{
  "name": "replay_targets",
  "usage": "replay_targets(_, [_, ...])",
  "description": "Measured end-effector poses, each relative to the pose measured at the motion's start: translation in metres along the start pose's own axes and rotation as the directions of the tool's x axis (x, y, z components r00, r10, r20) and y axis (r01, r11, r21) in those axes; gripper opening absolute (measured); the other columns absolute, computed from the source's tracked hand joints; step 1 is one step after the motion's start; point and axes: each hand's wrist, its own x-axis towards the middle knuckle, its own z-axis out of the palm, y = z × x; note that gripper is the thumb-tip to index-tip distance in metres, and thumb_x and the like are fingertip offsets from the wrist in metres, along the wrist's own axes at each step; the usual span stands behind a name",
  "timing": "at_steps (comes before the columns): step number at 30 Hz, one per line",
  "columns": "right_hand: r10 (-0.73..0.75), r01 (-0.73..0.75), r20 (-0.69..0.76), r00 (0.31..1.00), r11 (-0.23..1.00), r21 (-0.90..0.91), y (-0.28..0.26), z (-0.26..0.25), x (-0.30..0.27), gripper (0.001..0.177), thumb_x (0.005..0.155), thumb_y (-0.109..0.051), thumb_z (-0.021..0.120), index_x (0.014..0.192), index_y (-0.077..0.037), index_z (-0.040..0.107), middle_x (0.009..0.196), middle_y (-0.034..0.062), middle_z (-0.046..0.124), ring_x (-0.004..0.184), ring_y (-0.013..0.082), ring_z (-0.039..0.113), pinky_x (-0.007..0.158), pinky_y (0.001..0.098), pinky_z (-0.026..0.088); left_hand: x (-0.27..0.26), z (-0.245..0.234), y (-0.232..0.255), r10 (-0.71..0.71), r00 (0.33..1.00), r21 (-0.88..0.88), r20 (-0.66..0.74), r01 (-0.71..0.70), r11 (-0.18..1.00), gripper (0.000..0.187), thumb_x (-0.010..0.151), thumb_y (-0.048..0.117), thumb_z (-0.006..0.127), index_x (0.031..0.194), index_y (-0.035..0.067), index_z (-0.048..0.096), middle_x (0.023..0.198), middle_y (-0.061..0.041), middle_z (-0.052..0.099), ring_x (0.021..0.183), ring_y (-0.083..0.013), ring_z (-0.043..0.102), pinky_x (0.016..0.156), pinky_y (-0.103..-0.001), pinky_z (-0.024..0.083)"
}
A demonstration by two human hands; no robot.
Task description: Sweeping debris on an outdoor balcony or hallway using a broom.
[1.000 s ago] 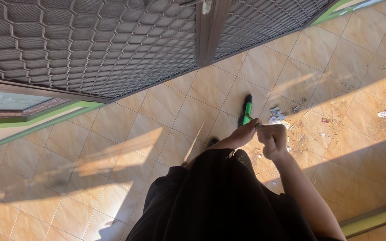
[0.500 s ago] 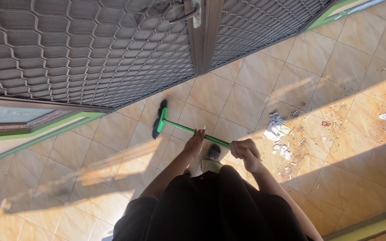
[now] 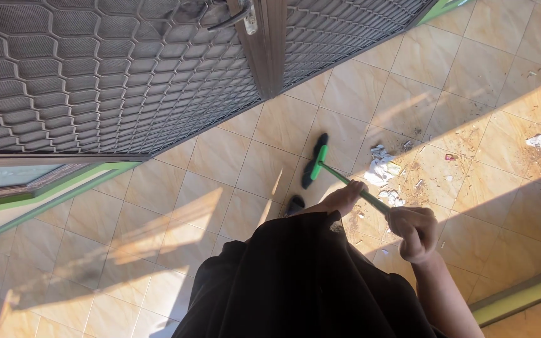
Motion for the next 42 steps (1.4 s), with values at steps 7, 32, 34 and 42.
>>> replay_targets(7, [-0.1,0.107,0.04,0.994,0.968,-0.229,-0.018,0.008,0.012,0.016,0.079,-0.001,0.048,0.064,0.004,0.051,0.049,0.0063,0.04,0.04,0.0153,0.037,0.042,0.0326,0.028,0.015,-0.011,0.025,-0.123,0.992,-0.319,-0.016,0.111,0.941,0.017,0.108,0.01,0.052,0.123,0.01,0.044,0.096,-0.016,0.062,0.089,-0.0362,0.068,0.074,-0.046,0.053])
replay_targets(32, [-0.005,0.015,-0.1,0.995,0.995,0.099,0.051,-0.034,0.049,0.033,0.087,-0.003,0.038,0.054,-0.009,0.034,0.048,0.003,0.036,0.041,0.0141,0.031,0.042,0.0317,0.028,0.059,-0.065,-0.039,-0.066,0.996,0.181,0.06,0.054,0.982,0.023,0.1,0.006,0.048,0.122,0.002,0.044,0.121,-0.021,0.059,0.125,-0.0456,0.057,0.086,-0.043,0.062])
replay_targets(34, [-0.008,0.005,-0.144,0.99,1.0,-0.02,0.036,-0.031,0.077,0.035,0.089,-0.002,0.039,0.055,-0.006,0.035,0.049,0.0044,0.038,0.041,0.0148,0.034,0.042,0.0317,0.028,0.085,-0.068,-0.03,0.052,0.999,0.098,0.005,-0.053,0.994,0.024,0.098,0.007,0.05,0.121,0.003,0.044,0.116,-0.02,0.059,0.117,-0.0426,0.065,0.085,-0.045,0.062])
replay_targets(42, [0.086,-0.164,-0.41,0.908,0.974,-0.158,-0.018,0.018,0.052,0.031,0.09,-0.005,0.04,0.06,-0.001,0.049,0.052,0.0044,0.046,0.041,0.0126,0.036,0.043,0.0305,0.029,0.085,-0.109,-0.007,0.366,0.92,-0.091,0.137,-0.357,0.93,0.013,0.104,0.008,0.041,0.117,0.009,0.042,0.113,-0.014,0.054,0.098,-0.0384,0.069,0.081,-0.047,0.063])
